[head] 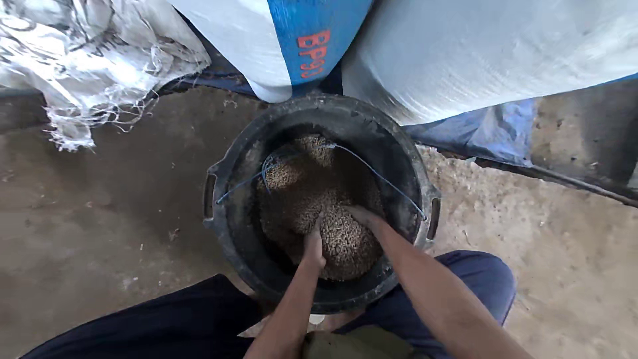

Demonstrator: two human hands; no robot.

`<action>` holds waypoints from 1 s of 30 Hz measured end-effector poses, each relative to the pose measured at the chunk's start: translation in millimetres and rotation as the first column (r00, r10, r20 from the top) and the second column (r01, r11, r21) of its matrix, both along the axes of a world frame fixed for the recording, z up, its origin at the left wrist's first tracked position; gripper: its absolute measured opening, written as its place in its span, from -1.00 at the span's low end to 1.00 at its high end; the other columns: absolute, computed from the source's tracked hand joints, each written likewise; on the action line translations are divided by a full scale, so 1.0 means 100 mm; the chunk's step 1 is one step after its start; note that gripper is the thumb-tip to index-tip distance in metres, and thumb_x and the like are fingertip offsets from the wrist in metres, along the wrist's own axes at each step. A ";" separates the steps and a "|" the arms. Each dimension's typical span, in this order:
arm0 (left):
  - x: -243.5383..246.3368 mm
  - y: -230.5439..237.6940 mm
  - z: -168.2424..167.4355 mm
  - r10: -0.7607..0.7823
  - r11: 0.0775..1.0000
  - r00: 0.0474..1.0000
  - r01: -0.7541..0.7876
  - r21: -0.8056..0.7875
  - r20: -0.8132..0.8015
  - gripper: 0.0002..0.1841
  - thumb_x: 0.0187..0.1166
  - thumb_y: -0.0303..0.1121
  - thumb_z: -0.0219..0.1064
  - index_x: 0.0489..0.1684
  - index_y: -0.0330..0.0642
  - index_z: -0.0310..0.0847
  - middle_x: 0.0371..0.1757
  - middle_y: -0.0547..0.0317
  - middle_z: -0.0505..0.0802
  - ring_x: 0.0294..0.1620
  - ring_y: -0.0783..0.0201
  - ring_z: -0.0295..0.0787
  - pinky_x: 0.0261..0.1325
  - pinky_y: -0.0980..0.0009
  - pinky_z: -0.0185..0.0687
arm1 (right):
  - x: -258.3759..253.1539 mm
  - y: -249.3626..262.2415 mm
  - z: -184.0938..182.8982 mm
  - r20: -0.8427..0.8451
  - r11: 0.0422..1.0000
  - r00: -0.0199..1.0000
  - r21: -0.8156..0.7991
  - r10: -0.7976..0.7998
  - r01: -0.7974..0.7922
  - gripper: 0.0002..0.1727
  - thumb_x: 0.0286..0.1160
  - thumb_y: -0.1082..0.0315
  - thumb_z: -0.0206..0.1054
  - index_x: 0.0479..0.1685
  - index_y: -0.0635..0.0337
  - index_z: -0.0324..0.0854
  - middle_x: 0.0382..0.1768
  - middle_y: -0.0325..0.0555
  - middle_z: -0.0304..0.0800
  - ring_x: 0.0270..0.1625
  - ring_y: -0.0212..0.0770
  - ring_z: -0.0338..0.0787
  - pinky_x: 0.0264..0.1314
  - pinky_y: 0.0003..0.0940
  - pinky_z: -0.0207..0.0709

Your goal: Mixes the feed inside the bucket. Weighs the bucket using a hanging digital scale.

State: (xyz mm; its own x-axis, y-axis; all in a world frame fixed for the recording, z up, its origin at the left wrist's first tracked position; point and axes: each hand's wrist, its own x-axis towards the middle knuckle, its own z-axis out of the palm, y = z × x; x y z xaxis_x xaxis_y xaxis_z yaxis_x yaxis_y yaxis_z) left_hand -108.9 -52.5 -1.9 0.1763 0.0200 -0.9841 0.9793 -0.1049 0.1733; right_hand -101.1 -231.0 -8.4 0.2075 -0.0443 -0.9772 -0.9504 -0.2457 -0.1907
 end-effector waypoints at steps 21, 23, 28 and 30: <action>-0.09 0.04 0.06 -0.193 0.972 0.981 0.195 0.129 -0.033 -0.05 0.60 0.33 0.21 0.86 -0.12 0.03 0.76 -0.25 0.33 0.77 -0.20 0.21 0.63 -0.36 0.21 | -0.17 0.18 0.09 -0.007 0.997 1.000 -0.072 -0.003 0.003 -0.19 0.76 -0.28 0.03 0.71 0.22 0.37 0.67 0.26 0.42 0.76 0.16 0.36 0.78 0.24 0.16; -0.13 -0.03 0.17 -0.139 0.989 0.987 0.143 0.042 -0.085 -0.28 0.82 0.16 -0.03 0.83 -0.11 0.10 0.74 -0.24 0.36 0.73 -0.21 0.25 0.57 -0.37 0.25 | -0.21 0.27 0.25 -0.046 0.995 0.995 0.024 -0.092 0.093 -0.19 0.79 -0.28 -0.05 0.76 0.16 0.32 0.71 0.21 0.36 0.77 0.12 0.33 0.78 0.24 0.15; 0.24 -0.02 0.61 -0.236 0.964 0.953 0.254 -0.076 0.188 -0.47 0.91 -0.29 -0.07 0.82 -0.23 0.06 0.69 -0.26 0.43 0.65 -0.07 0.41 0.61 -0.07 0.36 | -0.05 0.13 0.69 0.155 0.972 0.961 0.093 -0.229 0.217 -0.47 0.79 0.18 0.21 0.64 0.21 0.38 0.43 0.20 0.62 0.42 0.00 0.67 0.49 0.03 0.52; 0.47 -0.01 0.66 -0.401 0.900 0.854 0.435 -0.032 0.331 -0.52 0.87 -0.38 -0.01 0.73 -0.34 0.19 0.56 -0.30 0.57 0.54 -0.02 0.55 0.57 0.02 0.45 | 0.12 0.04 0.84 0.265 0.995 0.959 0.005 -0.098 0.100 -0.48 0.70 0.26 0.30 0.58 0.26 0.45 0.41 0.21 0.66 0.46 0.02 0.67 0.56 0.06 0.48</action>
